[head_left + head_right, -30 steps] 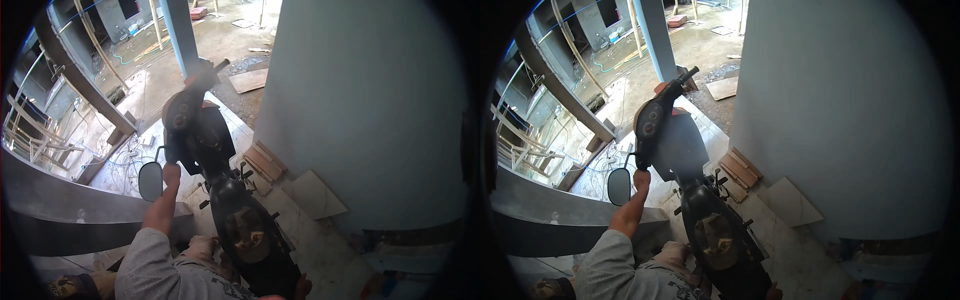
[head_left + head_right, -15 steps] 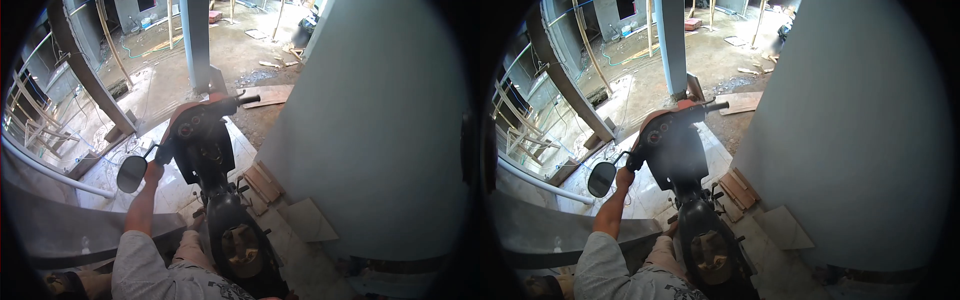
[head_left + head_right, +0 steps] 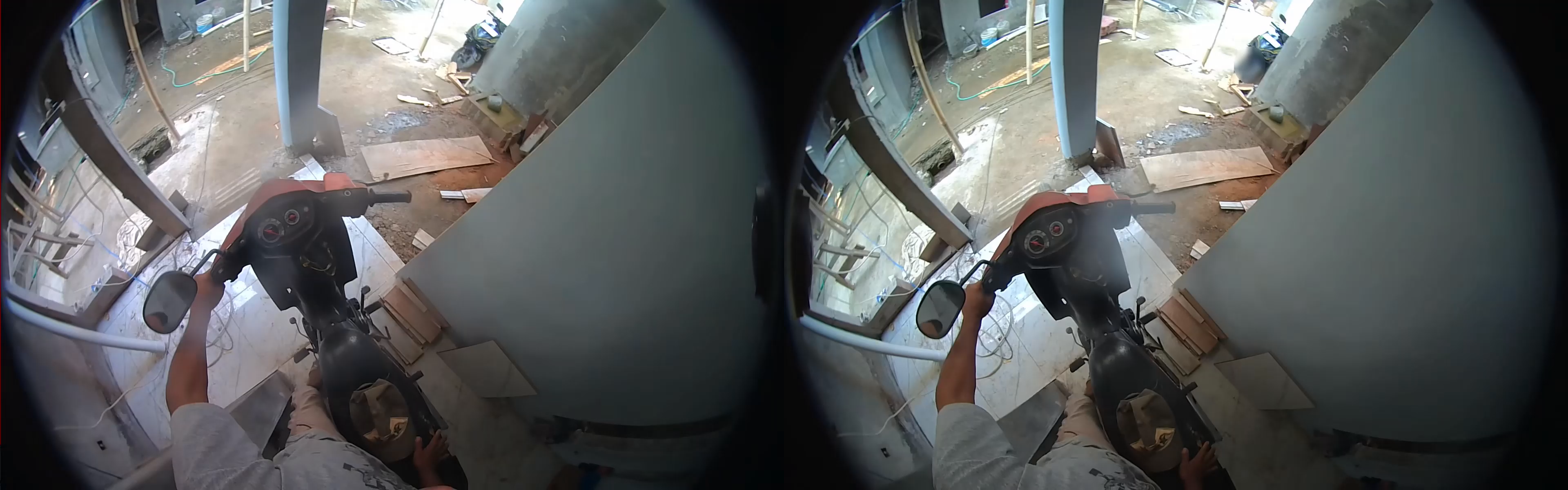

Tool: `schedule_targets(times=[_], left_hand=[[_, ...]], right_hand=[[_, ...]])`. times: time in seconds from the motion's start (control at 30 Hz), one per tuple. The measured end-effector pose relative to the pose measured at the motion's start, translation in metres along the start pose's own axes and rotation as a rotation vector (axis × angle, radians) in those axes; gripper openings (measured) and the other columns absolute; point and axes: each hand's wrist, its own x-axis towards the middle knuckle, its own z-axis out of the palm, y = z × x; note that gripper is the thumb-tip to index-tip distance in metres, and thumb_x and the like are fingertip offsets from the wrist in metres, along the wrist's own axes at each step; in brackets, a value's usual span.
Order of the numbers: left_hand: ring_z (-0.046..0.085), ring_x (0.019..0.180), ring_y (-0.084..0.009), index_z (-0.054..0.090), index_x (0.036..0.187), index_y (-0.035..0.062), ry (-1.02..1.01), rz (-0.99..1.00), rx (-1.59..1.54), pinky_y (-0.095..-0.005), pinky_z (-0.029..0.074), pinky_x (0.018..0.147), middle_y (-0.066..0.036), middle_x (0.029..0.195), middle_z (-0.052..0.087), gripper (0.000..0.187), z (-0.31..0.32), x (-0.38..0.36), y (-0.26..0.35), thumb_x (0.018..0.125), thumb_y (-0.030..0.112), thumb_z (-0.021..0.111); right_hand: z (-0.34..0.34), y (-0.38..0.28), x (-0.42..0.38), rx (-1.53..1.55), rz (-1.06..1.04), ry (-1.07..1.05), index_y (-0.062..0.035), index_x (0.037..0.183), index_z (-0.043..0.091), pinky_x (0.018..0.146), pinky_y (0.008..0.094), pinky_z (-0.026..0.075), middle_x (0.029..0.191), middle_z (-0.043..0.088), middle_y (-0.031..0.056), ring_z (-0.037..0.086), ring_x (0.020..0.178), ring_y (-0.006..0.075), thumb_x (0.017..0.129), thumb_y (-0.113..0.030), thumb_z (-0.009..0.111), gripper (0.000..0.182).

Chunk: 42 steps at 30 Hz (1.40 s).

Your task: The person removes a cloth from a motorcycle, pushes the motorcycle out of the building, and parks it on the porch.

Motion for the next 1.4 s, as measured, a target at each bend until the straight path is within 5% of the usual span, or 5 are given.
schedule_targets(times=[0.1,0.4,0.8,1.4], left_hand=[[0.069,0.076,-0.043,0.072,0.093,0.0054,0.013,-0.012,-0.201,-0.0479,0.055,0.066,-0.024,0.075,0.068,0.02,-0.002,0.016,0.01,0.077,0.013,0.064],[0.07,0.079,-0.042,0.074,0.097,0.0096,-0.035,-0.086,-0.117,-0.0479,0.056,0.071,-0.023,0.079,0.07,0.027,0.004,0.074,0.008,0.073,0.009,0.063],[0.071,0.085,-0.041,0.072,0.096,0.0039,-0.09,-0.083,-0.102,-0.0475,0.056,0.076,-0.024,0.086,0.071,0.026,0.004,0.125,0.018,0.073,0.008,0.061],[0.072,0.087,-0.0378,0.072,0.104,0.0093,-0.104,-0.14,-0.174,-0.0455,0.056,0.075,-0.021,0.089,0.073,0.03,0.041,0.169,-0.012,0.079,0.001,0.056]], right_hand=[[0.0,-0.016,0.017,-0.014,0.026,-0.022,-0.0111,0.158,0.024,0.113,0.069,0.015,0.162,0.022,0.0203,0.021,0.148,0.0435,0.097,-0.059,0.047,0.081],[-0.026,-0.076,0.046,-0.044,0.12,-0.117,-0.0151,0.158,0.025,0.112,0.0667,0.02,0.164,0.02,0.0098,0.023,0.149,0.0365,0.1,-0.059,0.039,0.074],[-0.028,-0.113,0.077,-0.06,0.212,-0.13,-0.02,0.159,0.023,0.114,0.0675,0.014,0.167,0.014,0.0121,0.016,0.152,0.0365,0.098,-0.067,0.038,0.079],[-0.076,-0.175,0.087,-0.022,0.191,-0.238,-0.0117,0.16,0.016,0.116,0.0667,0.014,0.165,0.013,0.0196,0.011,0.151,0.0447,0.094,-0.068,0.046,0.092]])
